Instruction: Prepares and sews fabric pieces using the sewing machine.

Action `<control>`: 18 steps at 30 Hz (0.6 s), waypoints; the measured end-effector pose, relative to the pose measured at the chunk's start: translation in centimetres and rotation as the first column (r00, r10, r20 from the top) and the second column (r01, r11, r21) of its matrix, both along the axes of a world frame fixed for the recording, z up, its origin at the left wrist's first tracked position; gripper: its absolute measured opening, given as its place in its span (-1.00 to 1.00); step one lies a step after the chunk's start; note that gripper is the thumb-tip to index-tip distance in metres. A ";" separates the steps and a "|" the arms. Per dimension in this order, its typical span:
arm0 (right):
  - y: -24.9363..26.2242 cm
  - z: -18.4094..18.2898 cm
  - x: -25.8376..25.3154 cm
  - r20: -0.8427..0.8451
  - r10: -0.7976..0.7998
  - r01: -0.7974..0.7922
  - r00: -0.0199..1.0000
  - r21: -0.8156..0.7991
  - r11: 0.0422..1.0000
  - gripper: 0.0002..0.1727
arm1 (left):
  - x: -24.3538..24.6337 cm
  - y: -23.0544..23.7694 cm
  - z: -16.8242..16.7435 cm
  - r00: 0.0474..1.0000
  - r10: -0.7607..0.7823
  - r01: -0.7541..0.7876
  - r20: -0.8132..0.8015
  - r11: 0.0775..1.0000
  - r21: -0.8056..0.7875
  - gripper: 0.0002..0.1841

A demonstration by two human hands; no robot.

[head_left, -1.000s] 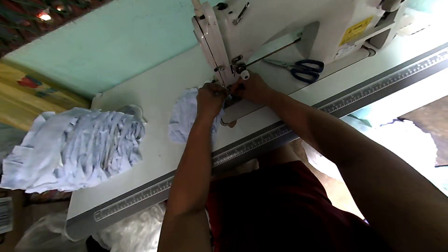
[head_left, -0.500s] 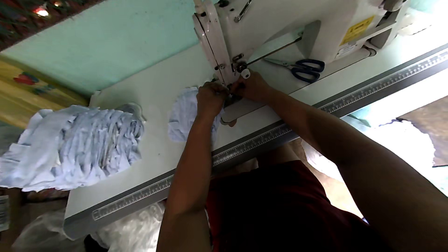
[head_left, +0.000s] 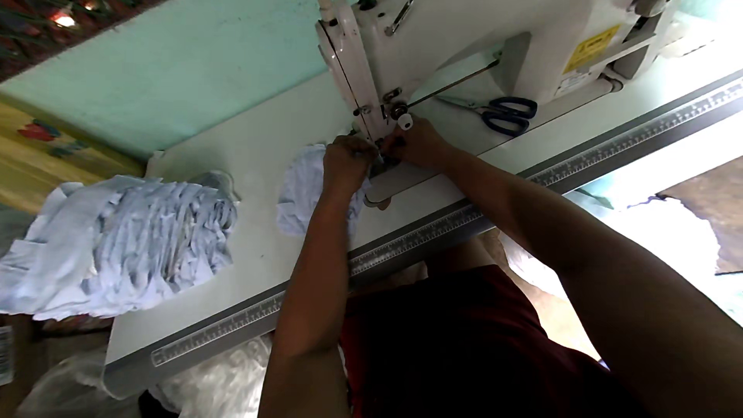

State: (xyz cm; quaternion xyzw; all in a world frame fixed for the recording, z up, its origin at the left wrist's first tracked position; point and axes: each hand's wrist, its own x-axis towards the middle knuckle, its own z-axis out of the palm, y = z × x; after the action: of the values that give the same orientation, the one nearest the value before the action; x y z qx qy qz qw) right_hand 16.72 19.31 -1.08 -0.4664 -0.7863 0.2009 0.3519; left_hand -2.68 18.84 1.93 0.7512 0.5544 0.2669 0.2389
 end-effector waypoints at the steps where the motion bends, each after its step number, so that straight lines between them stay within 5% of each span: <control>1: 0.1 -0.1 0.0 -0.001 0.008 -0.008 1.000 0.014 1.000 -0.87 | 0.0 0.0 0.0 1.000 -0.002 0.002 0.008 1.000 0.002 -0.85; 18: -0.1 0.1 0.0 -0.018 0.018 -0.018 1.000 0.011 1.000 -0.87 | 0.2 0.1 0.0 1.000 0.006 -0.006 -0.027 1.000 -0.001 -0.84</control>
State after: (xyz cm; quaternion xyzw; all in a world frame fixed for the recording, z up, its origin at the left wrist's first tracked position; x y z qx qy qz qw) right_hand 16.77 19.16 -1.01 -0.4556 -0.7882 0.2040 0.3599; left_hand -2.48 18.93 1.94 0.7529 0.5602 0.2570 0.2308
